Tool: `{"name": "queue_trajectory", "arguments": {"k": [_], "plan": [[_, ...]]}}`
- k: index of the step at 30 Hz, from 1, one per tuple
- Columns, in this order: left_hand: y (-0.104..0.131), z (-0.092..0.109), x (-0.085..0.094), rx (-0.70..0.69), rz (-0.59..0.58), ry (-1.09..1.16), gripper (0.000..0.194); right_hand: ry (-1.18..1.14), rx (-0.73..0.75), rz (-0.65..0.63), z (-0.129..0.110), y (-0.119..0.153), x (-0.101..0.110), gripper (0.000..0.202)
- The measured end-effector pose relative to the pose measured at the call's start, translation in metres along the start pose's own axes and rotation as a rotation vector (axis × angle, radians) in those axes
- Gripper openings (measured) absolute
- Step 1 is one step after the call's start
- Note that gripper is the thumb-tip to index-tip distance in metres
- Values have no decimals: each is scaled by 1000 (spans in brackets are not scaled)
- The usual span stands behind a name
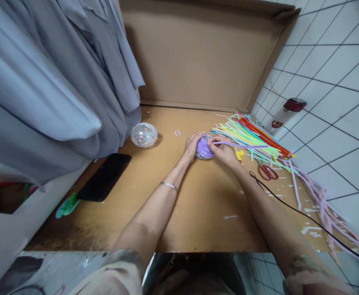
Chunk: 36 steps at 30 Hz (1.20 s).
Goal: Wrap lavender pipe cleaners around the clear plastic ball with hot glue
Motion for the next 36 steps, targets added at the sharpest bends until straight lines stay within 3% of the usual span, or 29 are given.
{"name": "queue_trajectory", "arguments": {"k": [23,36], "plan": [[-4,-11,4,71,56,31,29,9,-2,-11,-1,0,0,9],[-3,-6,3,4,39,29,30,11,5,-14,-1,0,0,10]]}}
Point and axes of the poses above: each hand's wrist, its own y-axis away from the middle knuckle, its own x-axis out of the back of the hand, z = x × y, the point moved 10 cm from there along -y, towards the middle knuckle, and after that the axes turned 11 degrees about y, right-handed, at the moved point
